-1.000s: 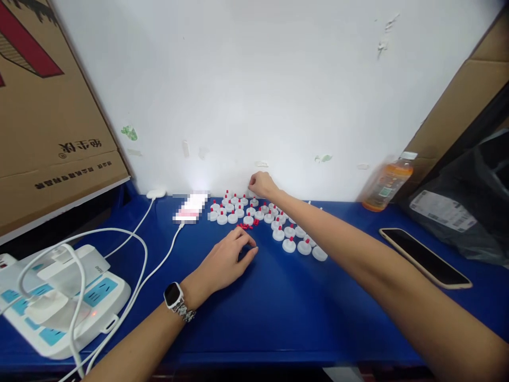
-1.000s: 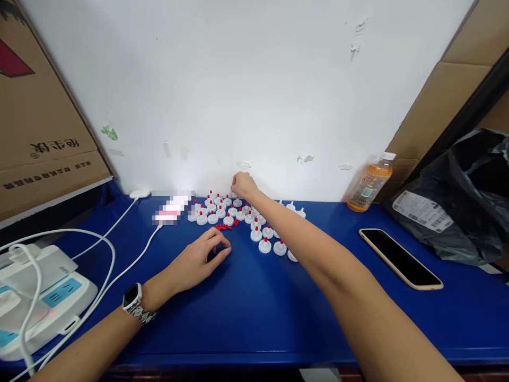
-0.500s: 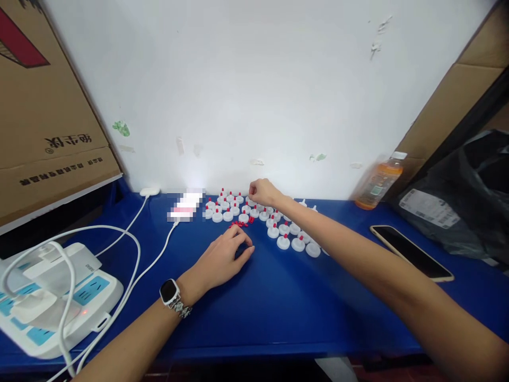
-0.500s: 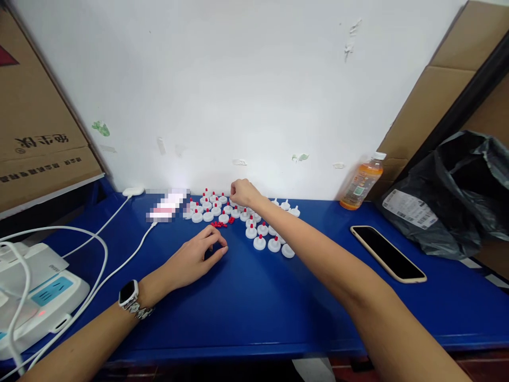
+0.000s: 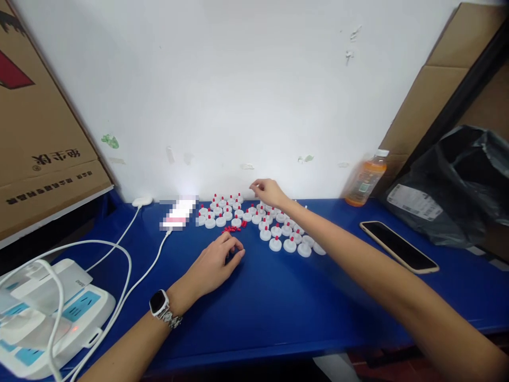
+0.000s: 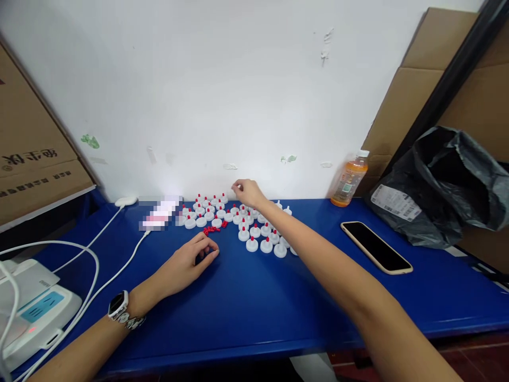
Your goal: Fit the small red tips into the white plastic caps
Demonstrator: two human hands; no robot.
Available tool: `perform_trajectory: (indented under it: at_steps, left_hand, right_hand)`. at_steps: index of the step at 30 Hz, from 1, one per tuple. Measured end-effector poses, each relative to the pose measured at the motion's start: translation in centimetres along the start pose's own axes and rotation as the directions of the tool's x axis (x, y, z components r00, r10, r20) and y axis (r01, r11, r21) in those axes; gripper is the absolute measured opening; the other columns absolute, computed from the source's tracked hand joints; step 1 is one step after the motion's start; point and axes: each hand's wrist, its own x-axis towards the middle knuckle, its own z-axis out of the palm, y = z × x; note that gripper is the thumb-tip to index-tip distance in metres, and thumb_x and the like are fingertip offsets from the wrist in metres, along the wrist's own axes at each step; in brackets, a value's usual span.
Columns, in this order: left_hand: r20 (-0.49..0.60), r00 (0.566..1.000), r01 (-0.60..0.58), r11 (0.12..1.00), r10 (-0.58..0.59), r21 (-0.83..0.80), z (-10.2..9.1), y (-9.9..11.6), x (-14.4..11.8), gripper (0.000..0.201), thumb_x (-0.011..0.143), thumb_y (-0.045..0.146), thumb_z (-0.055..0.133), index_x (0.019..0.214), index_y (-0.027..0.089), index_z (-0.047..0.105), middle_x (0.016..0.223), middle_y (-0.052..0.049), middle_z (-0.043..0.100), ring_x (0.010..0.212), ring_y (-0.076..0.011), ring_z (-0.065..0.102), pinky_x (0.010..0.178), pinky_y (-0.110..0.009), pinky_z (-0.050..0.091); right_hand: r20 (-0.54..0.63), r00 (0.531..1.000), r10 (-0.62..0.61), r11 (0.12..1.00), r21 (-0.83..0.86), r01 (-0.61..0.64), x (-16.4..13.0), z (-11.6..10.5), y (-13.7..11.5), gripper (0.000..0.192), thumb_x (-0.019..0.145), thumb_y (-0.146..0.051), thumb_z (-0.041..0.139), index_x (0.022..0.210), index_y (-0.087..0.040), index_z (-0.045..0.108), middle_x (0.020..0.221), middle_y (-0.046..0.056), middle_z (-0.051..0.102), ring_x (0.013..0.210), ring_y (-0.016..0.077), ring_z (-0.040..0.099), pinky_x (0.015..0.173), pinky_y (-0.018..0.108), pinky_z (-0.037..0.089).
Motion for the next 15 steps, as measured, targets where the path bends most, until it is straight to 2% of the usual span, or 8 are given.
perform_trajectory:
  at_steps: [3,6,10,15]
  left_hand:
    - [-0.005,1.000,0.020,1.000,-0.020,-0.002,0.2,0.3,0.7,0.029,0.098,0.045,0.044,0.098,0.023,0.062,0.089,-0.001,0.059,0.072,-0.0157,0.055,0.067,-0.030,0.042]
    - [0.008,0.998,0.062,0.998,-0.062,0.015,0.4,0.7,2.4,0.032,0.098,0.047,0.043,0.088,0.022,0.060,0.070,0.001,0.058,0.062,-0.0153,0.052,0.059,-0.029,0.036]
    - [0.001,0.998,0.061,0.997,-0.061,0.043,0.8,0.8,4.4,0.032,0.097,0.043,0.043,0.079,0.021,0.057,0.063,0.002,0.056,0.057,-0.0149,0.049,0.055,-0.029,0.031]
    - [-0.137,0.989,0.043,0.997,-0.051,-0.058,0.8,0.2,3.9,0.035,0.099,0.046,0.041,0.083,0.020,0.058,0.062,0.003,0.054,0.056,-0.0135,0.048,0.056,-0.028,0.033]
  right_hand:
    - [-0.051,0.997,0.064,0.996,-0.062,-0.067,-1.6,-2.6,2.9,0.027,0.094,-0.024,0.050,0.101,-0.013,0.074,0.084,0.007,0.076,0.072,0.0147,0.066,0.069,0.023,0.045]
    - [-0.031,0.996,0.078,0.991,-0.109,-0.081,-2.7,-3.6,4.4,0.022,0.089,-0.023,0.056,0.097,-0.014,0.075,0.087,0.006,0.076,0.076,0.0155,0.066,0.069,0.023,0.045]
    - [0.032,0.998,0.048,0.988,-0.149,-0.043,-2.5,-2.2,3.4,0.021,0.087,-0.030,0.061,0.098,-0.020,0.076,0.090,0.004,0.077,0.083,0.0171,0.067,0.079,0.027,0.045]
    - [0.085,0.994,0.062,0.980,-0.196,-0.044,-0.6,-0.4,1.8,0.009,0.079,-0.022,0.068,0.080,-0.018,0.076,0.084,0.007,0.077,0.088,0.0225,0.067,0.094,0.037,0.040]
